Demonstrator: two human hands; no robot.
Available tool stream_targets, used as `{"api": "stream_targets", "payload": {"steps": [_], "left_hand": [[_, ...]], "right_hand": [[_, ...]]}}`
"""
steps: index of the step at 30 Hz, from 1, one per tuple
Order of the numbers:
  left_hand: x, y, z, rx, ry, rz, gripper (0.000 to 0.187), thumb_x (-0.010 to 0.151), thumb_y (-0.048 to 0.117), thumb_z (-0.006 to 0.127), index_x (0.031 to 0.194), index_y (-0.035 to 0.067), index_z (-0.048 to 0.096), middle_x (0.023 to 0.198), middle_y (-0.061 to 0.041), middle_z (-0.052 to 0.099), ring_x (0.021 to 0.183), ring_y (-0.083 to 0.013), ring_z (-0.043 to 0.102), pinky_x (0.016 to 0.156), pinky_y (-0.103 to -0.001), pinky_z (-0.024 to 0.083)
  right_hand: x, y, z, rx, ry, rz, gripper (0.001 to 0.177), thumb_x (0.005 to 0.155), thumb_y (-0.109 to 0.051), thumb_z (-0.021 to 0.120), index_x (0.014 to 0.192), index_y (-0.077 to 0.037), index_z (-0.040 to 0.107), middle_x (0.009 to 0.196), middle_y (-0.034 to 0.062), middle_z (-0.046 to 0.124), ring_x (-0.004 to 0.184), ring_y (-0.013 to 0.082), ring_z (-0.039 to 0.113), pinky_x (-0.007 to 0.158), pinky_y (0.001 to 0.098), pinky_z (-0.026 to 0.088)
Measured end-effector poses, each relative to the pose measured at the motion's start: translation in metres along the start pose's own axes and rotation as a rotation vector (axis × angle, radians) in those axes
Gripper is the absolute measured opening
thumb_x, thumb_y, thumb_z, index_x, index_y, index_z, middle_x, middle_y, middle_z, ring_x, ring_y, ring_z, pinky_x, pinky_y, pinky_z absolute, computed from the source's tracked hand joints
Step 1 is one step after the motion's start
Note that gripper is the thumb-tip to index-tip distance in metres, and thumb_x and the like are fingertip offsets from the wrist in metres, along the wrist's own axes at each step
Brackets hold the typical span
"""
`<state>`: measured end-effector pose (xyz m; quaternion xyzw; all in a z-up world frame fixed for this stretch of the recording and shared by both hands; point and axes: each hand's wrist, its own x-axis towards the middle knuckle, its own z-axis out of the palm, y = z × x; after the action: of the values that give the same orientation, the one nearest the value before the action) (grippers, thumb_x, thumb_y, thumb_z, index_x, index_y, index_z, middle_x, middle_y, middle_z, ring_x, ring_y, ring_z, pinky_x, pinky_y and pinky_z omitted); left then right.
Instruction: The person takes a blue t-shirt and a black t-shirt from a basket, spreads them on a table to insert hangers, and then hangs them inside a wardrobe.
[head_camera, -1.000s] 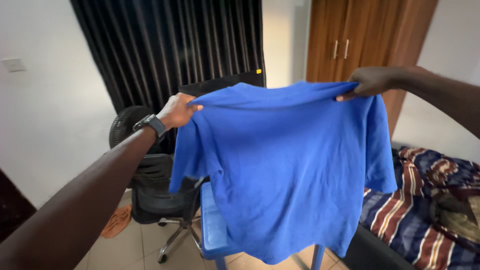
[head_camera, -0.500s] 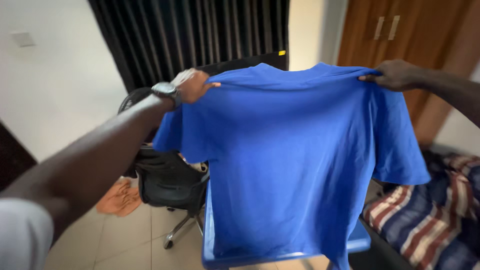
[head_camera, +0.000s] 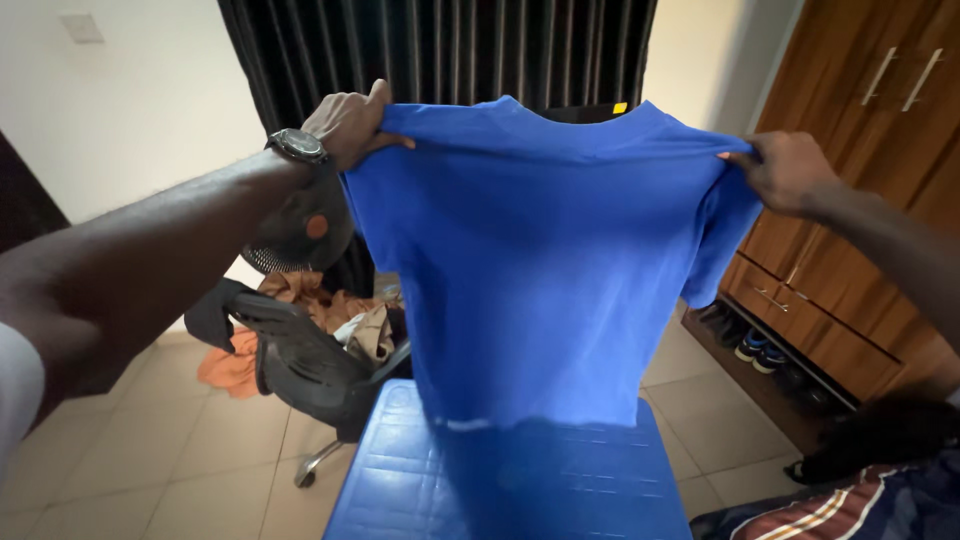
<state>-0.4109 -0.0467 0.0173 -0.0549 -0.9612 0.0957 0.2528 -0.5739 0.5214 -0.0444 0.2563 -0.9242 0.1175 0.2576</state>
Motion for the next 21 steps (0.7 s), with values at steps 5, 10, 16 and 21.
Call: {"api": "stream_targets", "payload": {"steps": [5, 10, 16, 21], "left_hand": [[-0.037, 0.0, 0.057, -0.075, 0.127, 0.159, 0.04, 0.097, 0.032, 0.069, 0.107, -0.003, 0.051, 0.079, -0.02, 0.068, 0.074, -0.0387, 0.07, 0.066, -0.049, 0.056], [-0.126, 0.007, 0.172, -0.009, -0.22, 0.105, 0.011, 0.095, 0.006, 0.062, 0.106, 0.007, 0.059, 0.083, -0.016, 0.07, 0.077, -0.0345, 0.073, 0.063, -0.045, 0.06], [-0.289, 0.049, 0.318, -0.011, -0.553, 0.372, 0.014, 0.091, 0.013, 0.058, 0.103, 0.01, 0.065, 0.091, -0.014, 0.067, 0.088, -0.033, 0.07, 0.075, -0.045, 0.058], [-0.407, 0.095, 0.367, -0.195, -0.666, 0.286, 0.022, 0.098, 0.012, 0.054, 0.119, 0.012, 0.06, 0.109, -0.014, 0.063, 0.095, -0.0302, 0.066, 0.08, -0.043, 0.055]], "right_hand": [[-0.037, -0.011, 0.046, -0.019, -0.211, 0.084, 0.041, 0.105, -0.035, 0.056, 0.128, -0.005, 0.071, 0.109, 0.0217, 0.075, 0.096, 0.0352, 0.074, 0.089, 0.0489, 0.058], [-0.149, -0.042, 0.13, 0.649, -0.378, 0.041, 0.026, 0.094, -0.011, 0.059, 0.115, -0.007, 0.076, 0.105, 0.0154, 0.079, 0.097, 0.0302, 0.072, 0.085, 0.0437, 0.059], [-0.289, -0.072, 0.218, 0.058, -0.674, -0.068, 0.026, 0.083, -0.013, 0.066, 0.107, -0.01, 0.076, 0.088, 0.0159, 0.07, 0.083, 0.0319, 0.068, 0.081, 0.0447, 0.055], [-0.397, -0.072, 0.3, 0.007, -0.571, -0.134, 0.016, 0.093, -0.02, 0.068, 0.089, -0.005, 0.072, 0.089, 0.0135, 0.067, 0.088, 0.0346, 0.065, 0.085, 0.0466, 0.054]]}}
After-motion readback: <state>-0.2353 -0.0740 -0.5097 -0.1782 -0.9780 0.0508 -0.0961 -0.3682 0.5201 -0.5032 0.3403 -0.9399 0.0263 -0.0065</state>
